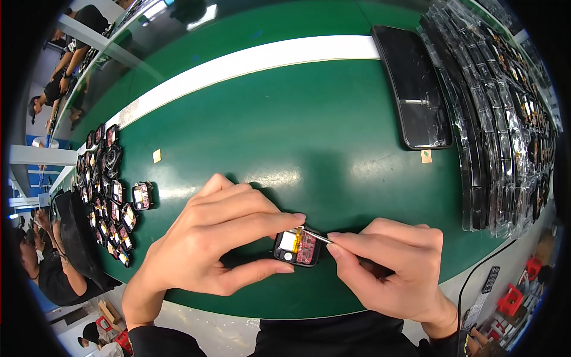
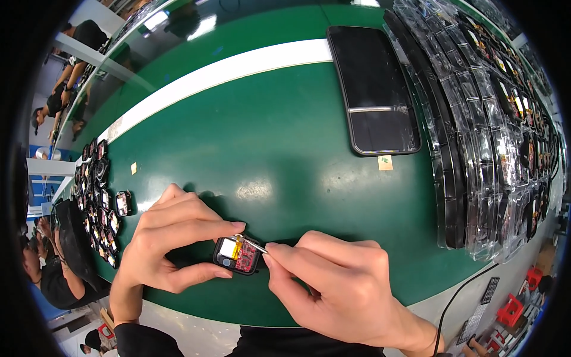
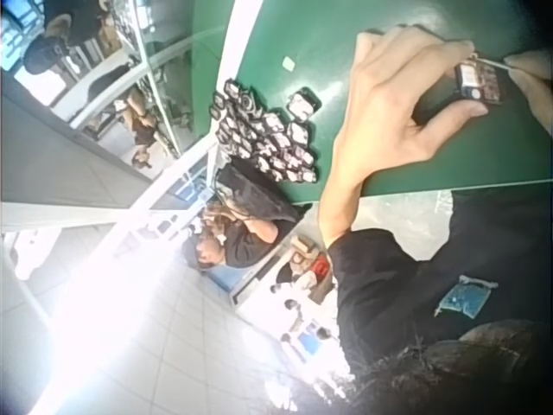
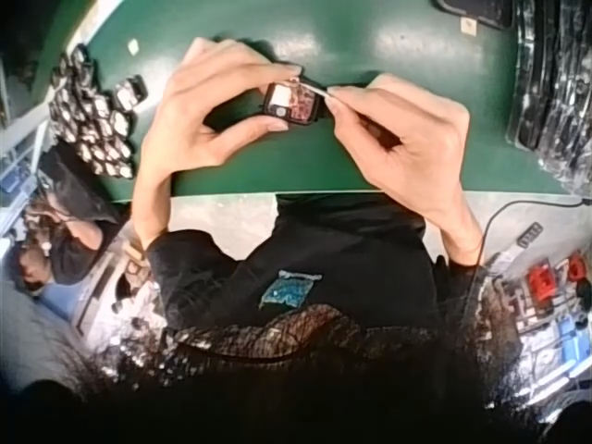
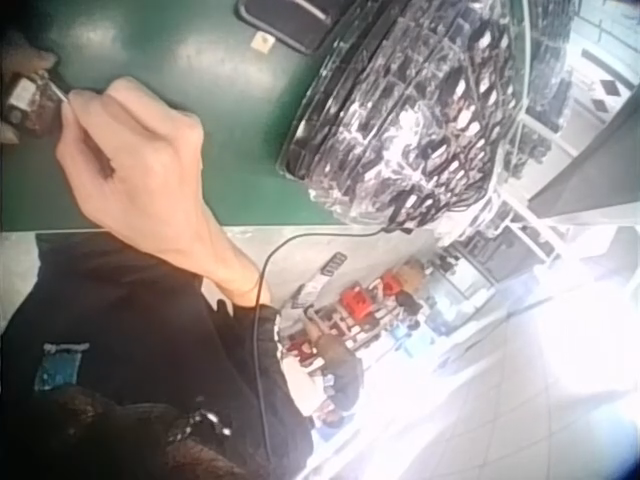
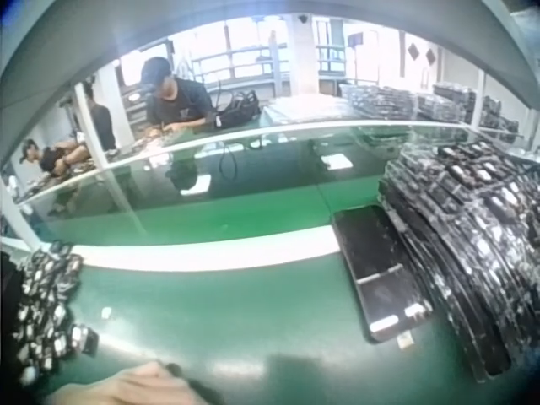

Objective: Using tweezers to assemble small electronic components into a smartwatch case at a workbench.

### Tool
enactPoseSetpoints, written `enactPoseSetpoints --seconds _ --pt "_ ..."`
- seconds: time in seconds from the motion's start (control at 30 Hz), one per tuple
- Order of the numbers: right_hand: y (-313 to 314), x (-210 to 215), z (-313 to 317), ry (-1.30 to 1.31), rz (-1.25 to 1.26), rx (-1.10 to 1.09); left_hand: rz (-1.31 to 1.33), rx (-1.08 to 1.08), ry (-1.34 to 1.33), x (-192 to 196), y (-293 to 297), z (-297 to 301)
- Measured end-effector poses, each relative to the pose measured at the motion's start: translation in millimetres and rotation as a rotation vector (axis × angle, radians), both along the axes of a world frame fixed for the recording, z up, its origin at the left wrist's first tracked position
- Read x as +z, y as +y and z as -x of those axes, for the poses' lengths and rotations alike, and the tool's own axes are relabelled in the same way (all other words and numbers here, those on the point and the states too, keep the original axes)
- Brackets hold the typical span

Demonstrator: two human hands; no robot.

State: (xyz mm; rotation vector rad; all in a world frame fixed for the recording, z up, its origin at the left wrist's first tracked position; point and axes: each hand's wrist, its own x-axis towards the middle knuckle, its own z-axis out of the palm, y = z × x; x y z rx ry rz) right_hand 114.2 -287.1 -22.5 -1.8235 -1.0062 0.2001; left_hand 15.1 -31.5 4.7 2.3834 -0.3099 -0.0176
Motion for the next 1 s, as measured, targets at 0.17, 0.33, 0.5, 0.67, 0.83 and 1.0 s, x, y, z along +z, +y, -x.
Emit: enactPoseSetpoints --seconds 0.17,0.33,0.5,0.67,0.83,1.0 --pt "-3 -2 -1 -0.004 -0.009 0.002 0.039 0.027 0.002 -1 0 -1" --pt "-2 -2 2 -0.076 -0.049 -0.028 0.030 0.018 -0.019 -3 0 -1" --pt "0 -10 4 -0.193 -0.080 -0.038 0.024 0.029 -0.011 -3 0 -1" --pt "2 -11 5 -0.256 -0.084 -0.031 0.047 0.029 -0.020 -4 0 -2" --pt "2 -13 6 -0.223 -0.102 -0.019 0.062 0.006 0.015 -5 6 -2" --pt "-1 -2 0 -0.043 -0.089 0.042 0.162 -0.056 0.046 -9 17 -4"
